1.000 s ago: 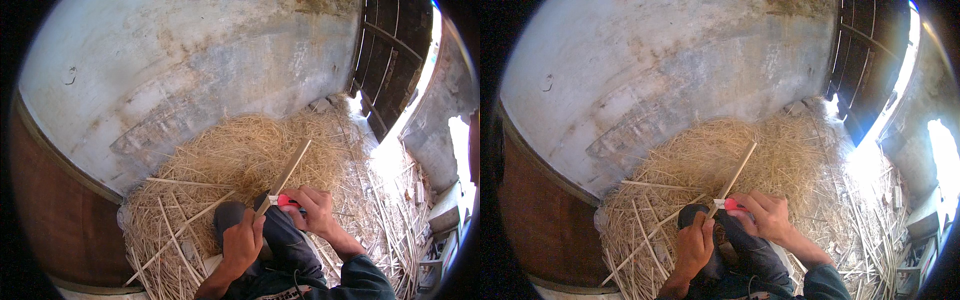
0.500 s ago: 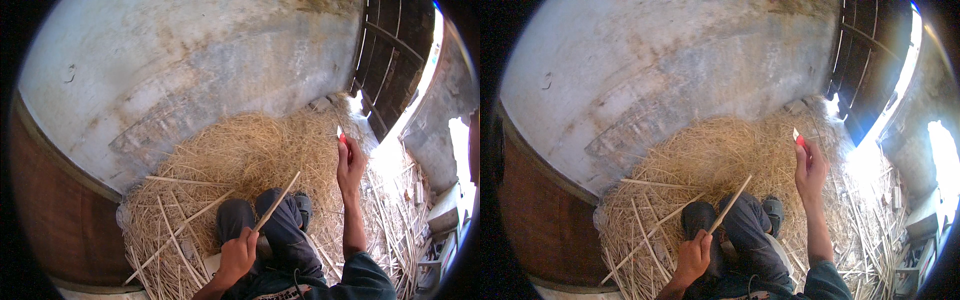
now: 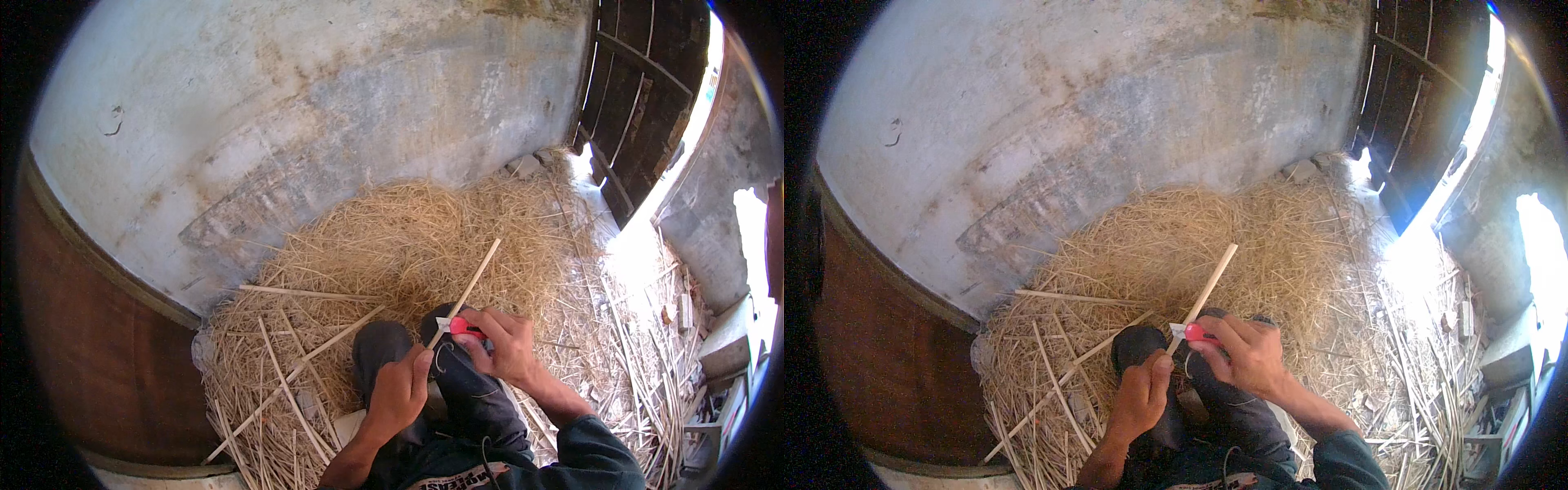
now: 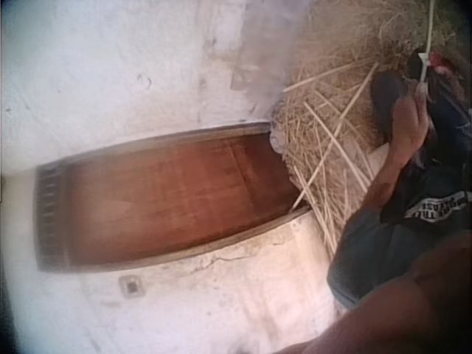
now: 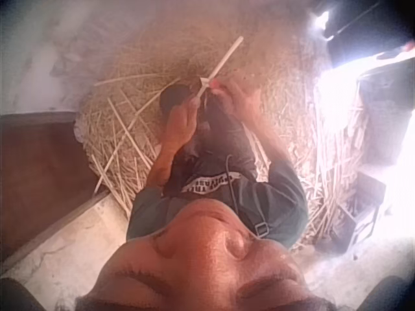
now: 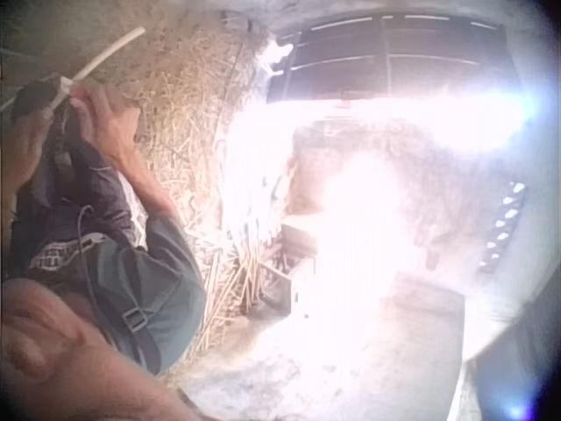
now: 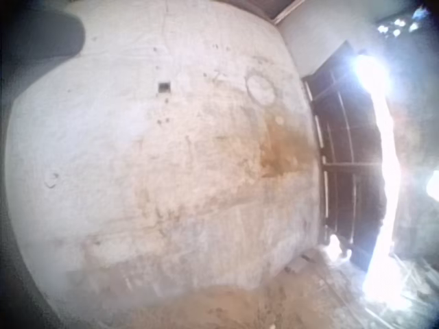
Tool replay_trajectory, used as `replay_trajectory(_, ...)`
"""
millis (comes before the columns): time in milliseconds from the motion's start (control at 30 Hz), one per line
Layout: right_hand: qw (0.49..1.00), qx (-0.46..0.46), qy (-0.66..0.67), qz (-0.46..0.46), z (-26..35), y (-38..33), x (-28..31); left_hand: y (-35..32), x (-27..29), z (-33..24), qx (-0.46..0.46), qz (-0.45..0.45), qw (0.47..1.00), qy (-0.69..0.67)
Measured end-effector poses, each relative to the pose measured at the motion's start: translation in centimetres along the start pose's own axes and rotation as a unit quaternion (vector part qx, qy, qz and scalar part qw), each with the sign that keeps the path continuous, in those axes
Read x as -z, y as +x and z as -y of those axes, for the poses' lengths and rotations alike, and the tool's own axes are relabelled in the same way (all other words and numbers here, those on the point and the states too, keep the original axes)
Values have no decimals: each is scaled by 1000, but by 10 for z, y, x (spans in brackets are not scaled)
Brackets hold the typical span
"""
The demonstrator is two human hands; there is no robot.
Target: The person sits on a straw-covered floor and uses a red utility knife to shave thin strips from a long bamboo pole. They repeatedly rotate the pole and scrape the blade along its length to remove the outer layer.
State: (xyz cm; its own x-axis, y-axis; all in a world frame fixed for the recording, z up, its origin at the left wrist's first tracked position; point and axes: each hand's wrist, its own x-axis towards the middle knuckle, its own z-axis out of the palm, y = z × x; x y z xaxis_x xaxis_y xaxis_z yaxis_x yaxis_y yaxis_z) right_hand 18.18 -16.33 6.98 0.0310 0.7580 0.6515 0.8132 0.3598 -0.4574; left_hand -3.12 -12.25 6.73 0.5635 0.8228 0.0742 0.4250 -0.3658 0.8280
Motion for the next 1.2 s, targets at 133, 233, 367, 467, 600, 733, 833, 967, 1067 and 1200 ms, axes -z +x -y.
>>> replay_trajectory(133,1000,4,-28,-6,-9,6,5,0,-5,7,-11,-10,1000,-4)
replay_trajectory(233,999,-15,-47,-3,-15,9,7,-3,-6,13,-12,-11,1000,-10)
replay_trajectory(367,996,-34,-24,-82,-45,11,7,-13,0,21,39,37,999,-1)
replay_trajectory(467,948,-197,-83,-237,-90,41,52,-40,2,30,58,66,996,-1)
replay_trajectory(600,968,-203,-41,-141,-76,27,53,-37,11,49,86,65,994,-14)
replay_trajectory(733,997,-40,53,-31,-35,1,-1,-17,8,60,84,80,985,-124)
replay_trajectory(833,999,-17,31,1,-12,-7,-17,-5,6,42,50,68,989,-123)
replay_trajectory(967,999,-31,40,-9,-5,-7,-22,-1,1,16,23,15,999,20)
replay_trajectory(1067,999,-28,17,-25,-10,-4,-14,-2,-4,7,9,-15,998,67)
replay_trajectory(1200,996,-32,-24,-76,-30,5,-5,-8,-7,11,17,-3,998,67)
